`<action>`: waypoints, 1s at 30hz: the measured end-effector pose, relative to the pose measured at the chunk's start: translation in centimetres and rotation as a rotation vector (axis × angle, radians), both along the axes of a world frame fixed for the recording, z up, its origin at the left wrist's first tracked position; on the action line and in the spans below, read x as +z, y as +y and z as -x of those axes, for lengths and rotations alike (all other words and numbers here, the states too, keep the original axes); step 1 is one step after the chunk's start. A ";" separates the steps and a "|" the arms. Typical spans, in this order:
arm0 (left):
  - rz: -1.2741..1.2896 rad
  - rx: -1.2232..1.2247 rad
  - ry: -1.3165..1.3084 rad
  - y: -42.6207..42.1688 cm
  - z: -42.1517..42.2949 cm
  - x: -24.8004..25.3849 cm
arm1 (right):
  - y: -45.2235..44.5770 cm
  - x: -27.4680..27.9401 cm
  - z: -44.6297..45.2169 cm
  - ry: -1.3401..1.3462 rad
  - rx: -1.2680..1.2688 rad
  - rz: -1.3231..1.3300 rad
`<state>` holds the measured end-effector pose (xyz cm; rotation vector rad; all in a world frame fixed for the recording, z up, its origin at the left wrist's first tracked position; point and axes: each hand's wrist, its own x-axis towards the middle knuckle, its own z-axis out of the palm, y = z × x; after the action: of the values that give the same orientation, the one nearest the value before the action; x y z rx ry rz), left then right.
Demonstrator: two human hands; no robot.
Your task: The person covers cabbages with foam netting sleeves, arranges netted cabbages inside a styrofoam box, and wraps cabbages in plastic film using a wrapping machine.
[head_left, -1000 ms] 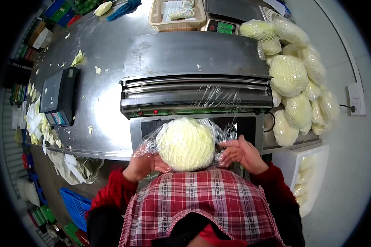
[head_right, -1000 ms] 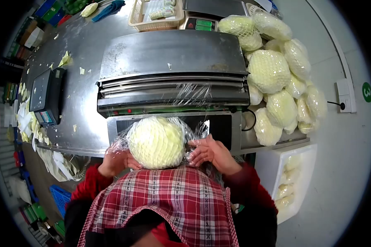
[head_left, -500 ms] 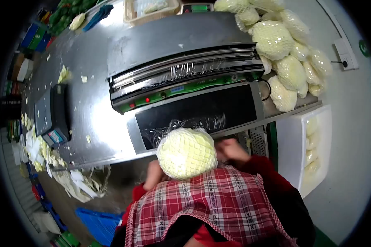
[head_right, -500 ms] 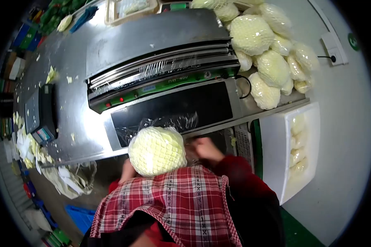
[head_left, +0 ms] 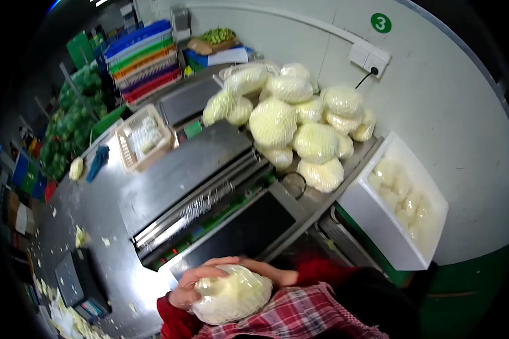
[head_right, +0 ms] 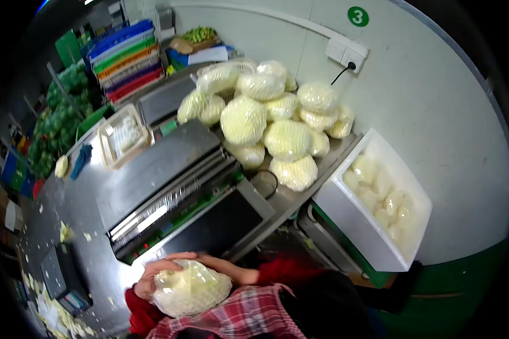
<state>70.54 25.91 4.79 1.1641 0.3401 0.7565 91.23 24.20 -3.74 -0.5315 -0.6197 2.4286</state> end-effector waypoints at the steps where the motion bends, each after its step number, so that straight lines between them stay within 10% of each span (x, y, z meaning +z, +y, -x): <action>1: 0.189 0.186 -0.073 -0.7 -0.7 -0.8 | -0.4 3.6 -2.8 0.079 -0.102 0.482; 4: 0.683 0.545 0.020 -0.2 -3.5 -5.5 | -0.4 -4.8 -4.9 -0.644 -0.227 -0.320; 13: 0.147 0.804 0.376 3.4 -6.9 -6.6 | 19.4 8.4 -18.9 -0.022 -0.994 -0.344; 18: -0.187 1.558 0.685 2.0 -1.9 -7.4 | 19.5 -5.0 -19.0 -1.008 -0.479 -0.051; 22: -0.026 2.050 0.818 -2.8 8.1 -11.7 | 19.9 -15.0 -18.3 -0.704 -0.700 0.041; 27: 0.836 1.660 0.625 -7.5 15.0 -19.7 | 22.6 -17.3 -19.0 -0.589 -0.680 -0.023; 30: 0.909 1.294 0.266 -5.9 15.8 -22.5 | 23.4 -17.9 -19.3 -0.551 -0.607 -0.022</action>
<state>54.74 20.05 -17.75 0.0350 1.5548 1.3217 110.51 47.60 -21.61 -1.2025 -0.5886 1.6983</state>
